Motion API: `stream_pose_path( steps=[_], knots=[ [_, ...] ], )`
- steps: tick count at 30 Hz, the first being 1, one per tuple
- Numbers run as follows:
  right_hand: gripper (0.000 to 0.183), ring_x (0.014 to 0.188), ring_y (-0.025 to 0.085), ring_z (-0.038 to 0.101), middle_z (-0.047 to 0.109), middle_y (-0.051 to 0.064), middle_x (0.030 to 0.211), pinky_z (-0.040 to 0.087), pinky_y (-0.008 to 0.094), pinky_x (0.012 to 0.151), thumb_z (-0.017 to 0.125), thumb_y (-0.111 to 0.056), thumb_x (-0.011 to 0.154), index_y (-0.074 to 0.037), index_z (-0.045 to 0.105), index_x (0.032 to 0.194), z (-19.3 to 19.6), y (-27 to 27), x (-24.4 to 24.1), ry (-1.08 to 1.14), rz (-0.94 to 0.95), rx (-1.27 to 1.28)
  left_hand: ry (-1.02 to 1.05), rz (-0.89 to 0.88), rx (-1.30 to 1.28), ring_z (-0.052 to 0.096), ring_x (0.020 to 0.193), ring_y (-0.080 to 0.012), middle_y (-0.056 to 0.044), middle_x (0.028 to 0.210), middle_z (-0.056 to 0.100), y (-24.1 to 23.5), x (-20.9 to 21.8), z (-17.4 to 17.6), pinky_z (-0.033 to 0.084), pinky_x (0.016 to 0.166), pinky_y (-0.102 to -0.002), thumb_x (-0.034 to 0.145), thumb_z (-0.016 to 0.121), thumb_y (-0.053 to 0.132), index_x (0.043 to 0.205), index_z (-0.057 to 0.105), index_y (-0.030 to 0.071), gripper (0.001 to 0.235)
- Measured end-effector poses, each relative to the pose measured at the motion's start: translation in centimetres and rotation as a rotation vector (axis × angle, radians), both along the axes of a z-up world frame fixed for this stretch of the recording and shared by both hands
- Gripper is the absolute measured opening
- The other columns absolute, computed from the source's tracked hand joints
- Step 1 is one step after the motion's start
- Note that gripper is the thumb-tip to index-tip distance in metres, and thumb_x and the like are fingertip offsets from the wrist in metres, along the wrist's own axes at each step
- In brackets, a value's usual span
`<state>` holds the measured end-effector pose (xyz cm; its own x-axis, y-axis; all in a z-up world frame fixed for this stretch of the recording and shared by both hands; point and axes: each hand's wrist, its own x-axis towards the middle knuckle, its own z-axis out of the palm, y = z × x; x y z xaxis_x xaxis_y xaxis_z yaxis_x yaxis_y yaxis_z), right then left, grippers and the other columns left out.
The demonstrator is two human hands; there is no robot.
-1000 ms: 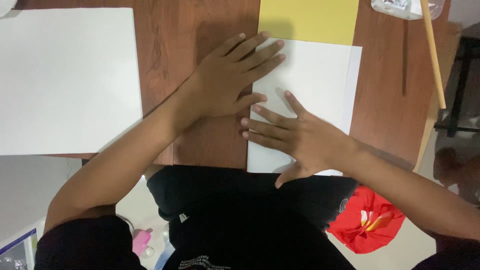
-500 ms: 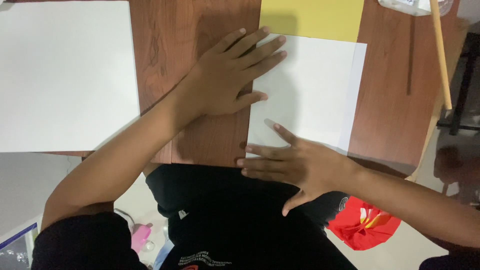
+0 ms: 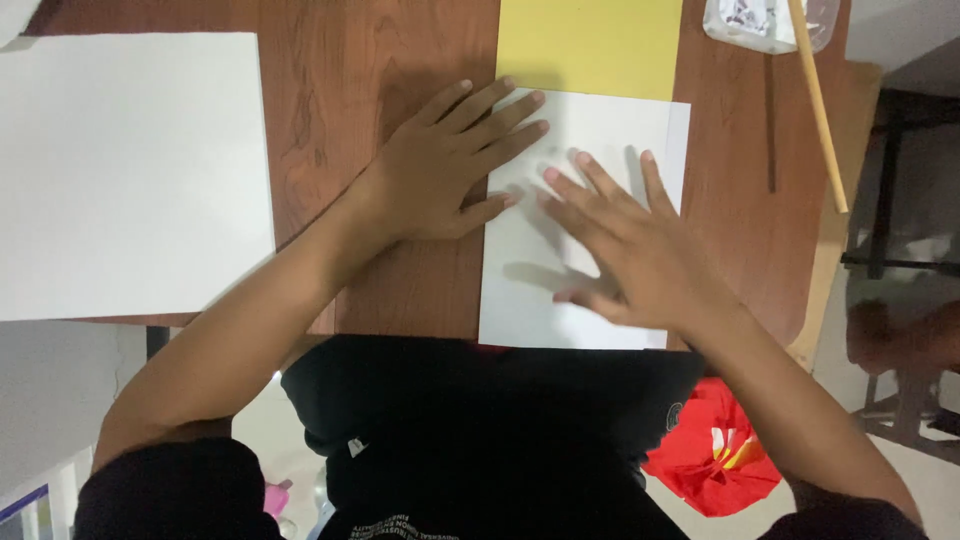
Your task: The person is assembling paper bags by folding white paper sheets and gluing them onto a yellow paper base using a brush.
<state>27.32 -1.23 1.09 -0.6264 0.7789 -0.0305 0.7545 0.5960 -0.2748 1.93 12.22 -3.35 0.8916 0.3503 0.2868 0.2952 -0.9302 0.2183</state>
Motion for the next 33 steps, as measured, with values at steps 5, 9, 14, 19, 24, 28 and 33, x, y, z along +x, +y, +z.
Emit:
stream_pose_path(
  steps=[5, 9, 14, 19, 24, 28, 33],
  knots=[
    [0.079, 0.160, 0.037, 0.022, 0.016, 0.005, 0.174, 0.013, 0.068, 0.124, 0.048, -0.056, 0.104, -0.018, 0.019, 0.167, -1.5, -0.2, 1.2, -0.020, -0.123, 0.042, 0.037, -0.004, -0.031, 0.029, 0.155, -0.0352, -0.012, 0.168, 0.034, 0.0, -0.1, -0.1, 0.022, 0.125, -0.053, 0.109, 0.048, 0.049, 0.162, 0.037, 0.014, 0.065],
    [0.077, 0.159, 0.035, 0.009, 0.012, 0.009, 0.173, 0.007, 0.066, 0.122, 0.038, -0.058, 0.103, -0.016, 0.021, 0.165, -1.0, 0.3, 2.5, -0.050, -0.213, -0.080, -0.007, -0.005, -0.006, 0.034, 0.152, -0.0355, -0.012, 0.165, 0.039, -0.1, -0.1, 0.0, 0.027, 0.123, -0.053, 0.107, 0.050, 0.050, 0.158, 0.044, 0.011, 0.065],
    [0.070, 0.160, 0.035, 0.016, 0.016, 0.010, 0.174, 0.008, 0.070, 0.122, 0.045, -0.048, 0.106, -0.020, 0.023, 0.165, -1.2, 0.5, 3.6, 0.015, -0.335, -0.045, 0.050, 0.008, -0.086, 0.027, 0.156, -0.0309, -0.016, 0.168, 0.031, -0.5, 0.6, 0.4, 0.019, 0.125, -0.055, 0.103, 0.050, 0.039, 0.159, 0.040, 0.001, 0.068],
    [0.065, 0.160, 0.035, 0.018, 0.018, 0.009, 0.174, 0.006, 0.073, 0.121, 0.045, -0.045, 0.107, -0.019, 0.028, 0.165, -1.2, 0.5, 3.5, 0.056, -0.351, -0.035, 0.085, 0.011, -0.063, 0.027, 0.156, -0.0302, -0.015, 0.169, 0.029, -0.7, 0.9, 0.7, 0.018, 0.124, -0.055, 0.104, 0.051, 0.058, 0.159, 0.041, 0.001, 0.080],
    [0.062, 0.158, 0.038, 0.021, 0.022, 0.012, 0.172, 0.008, 0.074, 0.120, 0.041, -0.042, 0.108, -0.015, 0.032, 0.163, -1.0, 0.5, 3.4, 0.064, -0.356, -0.053, 0.133, 0.005, -0.038, 0.027, 0.157, -0.0330, -0.014, 0.170, 0.027, -0.9, 0.9, 1.5, 0.019, 0.125, -0.056, 0.106, 0.052, 0.060, 0.164, 0.036, 0.014, 0.076],
    [0.048, 0.156, 0.038, 0.035, 0.040, 0.014, 0.166, 0.010, 0.071, 0.123, 0.039, -0.034, 0.114, -0.009, 0.050, 0.154, -2.0, 0.1, 4.2, 0.299, -0.418, 0.017, 0.090, 0.000, -0.011, 0.033, 0.155, -0.0345, -0.014, 0.168, 0.031, -0.7, 1.1, 1.2, 0.025, 0.123, -0.058, 0.106, 0.054, 0.060, 0.162, 0.042, 0.015, 0.073],
    [0.037, 0.146, 0.042, 0.049, 0.056, 0.026, 0.153, 0.028, 0.066, 0.120, 0.050, -0.017, 0.113, 0.003, 0.064, 0.140, -2.6, -0.1, 4.6, 0.410, -0.491, 0.188, 0.114, -0.024, -0.027, 0.028, 0.156, -0.0373, -0.014, 0.169, 0.028, -0.6, 1.0, 1.2, 0.024, 0.124, -0.061, 0.105, 0.062, 0.058, 0.163, 0.042, 0.014, 0.076]
  ],
)
